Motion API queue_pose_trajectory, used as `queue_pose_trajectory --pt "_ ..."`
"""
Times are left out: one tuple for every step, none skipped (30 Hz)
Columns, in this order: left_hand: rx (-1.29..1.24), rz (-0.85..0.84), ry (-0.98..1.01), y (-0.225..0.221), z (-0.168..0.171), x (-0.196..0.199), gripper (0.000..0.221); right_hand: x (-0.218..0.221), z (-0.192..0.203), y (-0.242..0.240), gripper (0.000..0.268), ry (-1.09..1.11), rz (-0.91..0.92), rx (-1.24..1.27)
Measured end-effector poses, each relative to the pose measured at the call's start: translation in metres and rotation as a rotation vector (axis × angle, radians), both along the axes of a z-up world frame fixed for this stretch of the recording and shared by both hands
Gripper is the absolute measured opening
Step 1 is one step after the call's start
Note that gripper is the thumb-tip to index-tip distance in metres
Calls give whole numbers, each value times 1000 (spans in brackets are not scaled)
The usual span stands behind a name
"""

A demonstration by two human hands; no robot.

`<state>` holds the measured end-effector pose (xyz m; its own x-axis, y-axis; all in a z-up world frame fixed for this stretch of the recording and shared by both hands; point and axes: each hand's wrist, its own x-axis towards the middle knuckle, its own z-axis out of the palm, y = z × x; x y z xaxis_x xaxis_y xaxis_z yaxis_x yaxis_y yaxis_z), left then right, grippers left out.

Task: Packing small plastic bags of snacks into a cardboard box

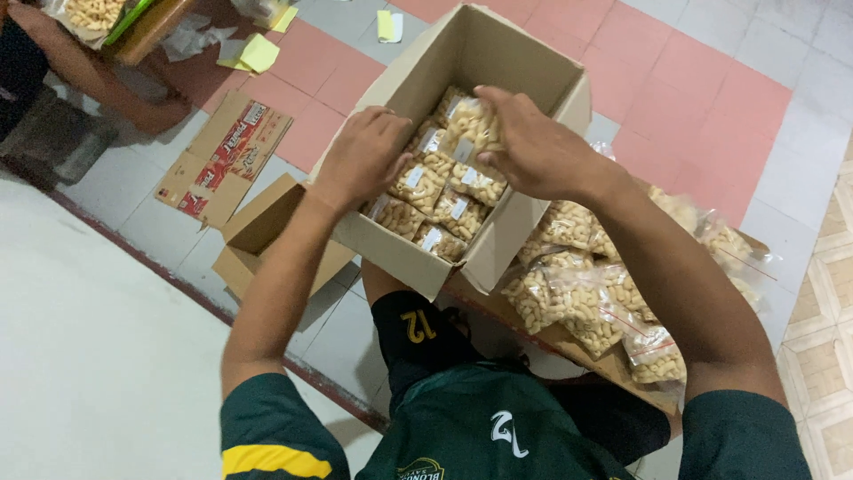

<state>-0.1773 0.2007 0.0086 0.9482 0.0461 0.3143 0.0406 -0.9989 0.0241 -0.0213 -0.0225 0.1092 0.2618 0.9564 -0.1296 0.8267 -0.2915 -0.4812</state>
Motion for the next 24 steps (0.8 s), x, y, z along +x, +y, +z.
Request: queue_pose_trajectory --pt "-4 6 6 -1 -5 -3 44 -2 -8 7 72 6 6 -4" --pt "63 45 30 -3 -10 -5 42 -4 -17 13 69 -82 42 4" --pt "133 78 51 -4 -14 -6 39 -6 -25 20 66 -174 73 15" --pt "132 79 54 -2 -13 -5 39 -9 -26 26 66 -171 74 14" --pt "82 70 20 -2 -14 -5 40 -13 -27 31 64 -207 146 -72" --pt "32 62 -13 -3 -14 -6 40 -16 -28 37 62 -243 218 -158" --pt "35 64 -14 -2 -13 -6 40 -11 -43 45 62 -244 220 -154" --pt "23 62 -29 -2 -13 -7 39 -6 -57 53 56 -240 236 -204" --pt "7 58 -42 -3 -13 -8 38 -2 -73 59 50 -233 250 -258" --pt "8 58 -40 -2 -13 -8 38 5 -86 66 50 -231 250 -258" --pt "-17 63 -47 -2 -14 -9 38 11 -99 73 49 -229 246 -293" --pt "-41 68 -55 -2 -15 -9 38 17 -113 79 48 -227 242 -329" --pt "-43 72 -53 -2 -14 -10 38 15 -110 81 48 -226 246 -331" --pt "-50 82 -44 -3 -13 -12 38 13 -107 83 50 -193 241 -366" --pt "-59 90 -37 -4 -13 -12 39 12 -104 84 52 -162 234 -402" --pt "-64 91 -37 -4 -13 -12 39 9 -101 83 52 -162 235 -407" --pt "-55 87 -44 -4 -13 -11 38 6 -97 84 53 -117 219 -440" --pt "-47 83 -50 -4 -12 -10 38 3 -94 84 54 -72 203 -474" --pt "-48 83 -51 -4 -12 -11 38 6 -103 85 54 -73 203 -475" --pt "-57 89 -51 -4 -12 -11 38 9 -113 85 52 -86 211 -492" --pt "-66 94 -50 -4 -13 -11 37 12 -122 86 49 -99 218 -508" --pt "-68 93 -51 -4 -12 -11 37 15 -133 87 49 -99 217 -509" --pt "-68 95 -50 -4 -12 -11 37 17 -144 88 50 -151 216 -520" --pt "-68 97 -50 -4 -11 -12 37 19 -155 88 50 -202 216 -531"
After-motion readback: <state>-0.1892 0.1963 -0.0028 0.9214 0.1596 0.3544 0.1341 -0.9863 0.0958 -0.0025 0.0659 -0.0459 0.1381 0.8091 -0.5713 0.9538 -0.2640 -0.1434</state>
